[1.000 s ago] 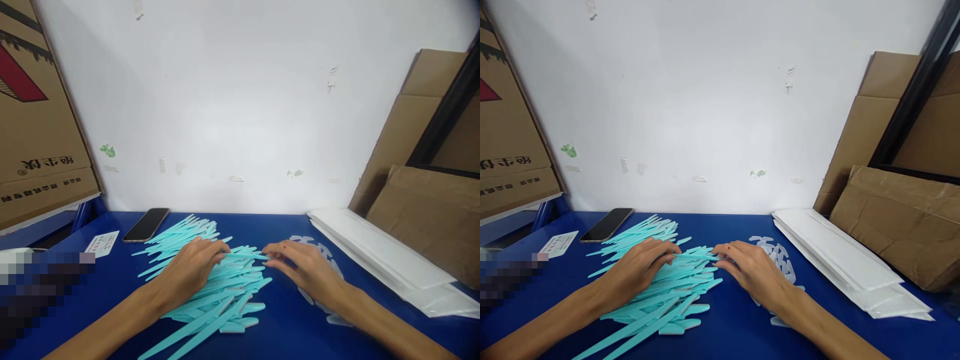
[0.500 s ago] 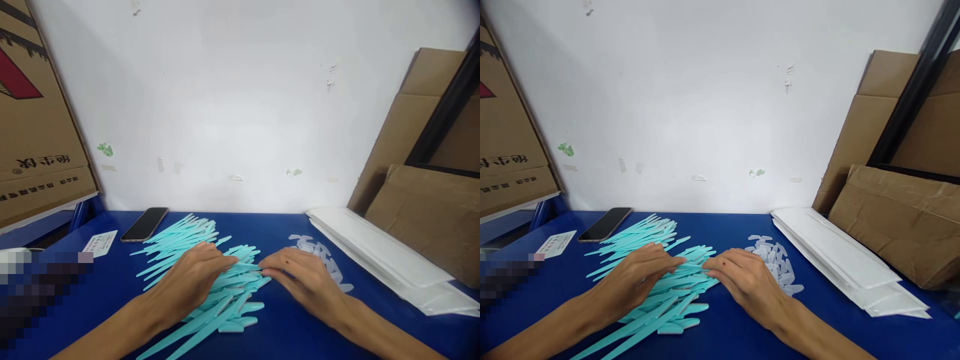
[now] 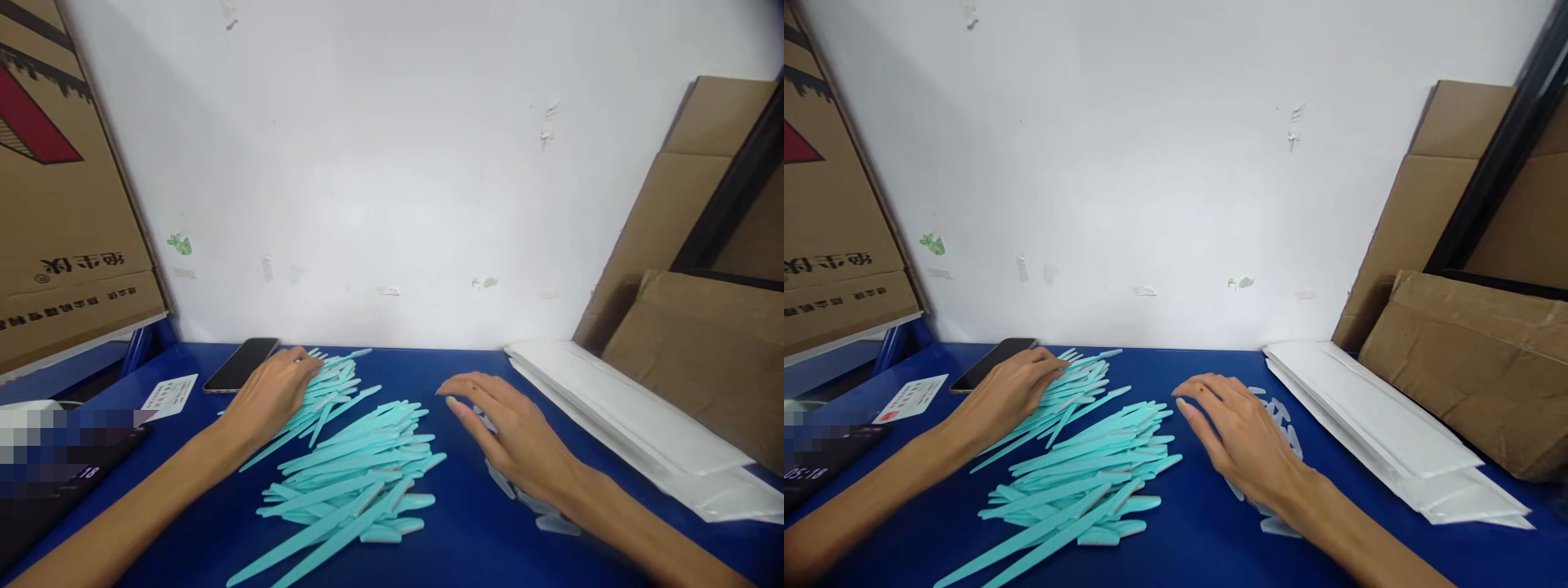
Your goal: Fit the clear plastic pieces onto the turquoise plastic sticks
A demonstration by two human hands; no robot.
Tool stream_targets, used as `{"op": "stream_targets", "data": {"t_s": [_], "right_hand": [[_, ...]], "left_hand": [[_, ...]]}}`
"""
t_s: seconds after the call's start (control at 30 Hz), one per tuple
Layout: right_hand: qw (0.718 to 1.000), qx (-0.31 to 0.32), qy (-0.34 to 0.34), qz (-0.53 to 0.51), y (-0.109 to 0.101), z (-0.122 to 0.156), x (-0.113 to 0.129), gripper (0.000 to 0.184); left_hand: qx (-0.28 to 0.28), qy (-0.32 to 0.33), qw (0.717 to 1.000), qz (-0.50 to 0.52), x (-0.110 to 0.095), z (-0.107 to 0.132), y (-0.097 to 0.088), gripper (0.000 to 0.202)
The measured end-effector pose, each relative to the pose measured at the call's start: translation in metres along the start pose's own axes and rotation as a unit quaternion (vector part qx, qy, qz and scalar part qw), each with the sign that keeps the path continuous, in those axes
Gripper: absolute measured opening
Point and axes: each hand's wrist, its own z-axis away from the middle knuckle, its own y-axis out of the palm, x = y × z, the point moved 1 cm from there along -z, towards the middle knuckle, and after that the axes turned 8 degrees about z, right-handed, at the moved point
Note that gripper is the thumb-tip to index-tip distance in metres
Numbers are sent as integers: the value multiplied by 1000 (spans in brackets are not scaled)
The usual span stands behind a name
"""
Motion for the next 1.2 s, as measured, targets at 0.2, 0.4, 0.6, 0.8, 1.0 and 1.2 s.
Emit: {"op": "stream_targets", "data": {"t_s": [0.2,0.4,0.6,0.8,1.0,1.2], "right_hand": [[1000,16,-8,-4,6,1,1,25],[1000,10,4,9,4,-1,-2,25],[993,43,30,108,20,3,-37,34],[983,91,66,143,40,17,-80,40],[982,108,76,138,26,11,-90,36],[983,171,16,68,11,12,-94,27]], "left_hand": [[52,-41,997,-35,7,1,4,33],[56,17,995,78,-30,6,-9,34],[159,38,963,214,-63,21,-11,27],[162,38,959,232,-63,22,-7,28],[177,28,960,215,-62,20,-9,24],[183,4,961,208,-60,21,-5,24]]}}
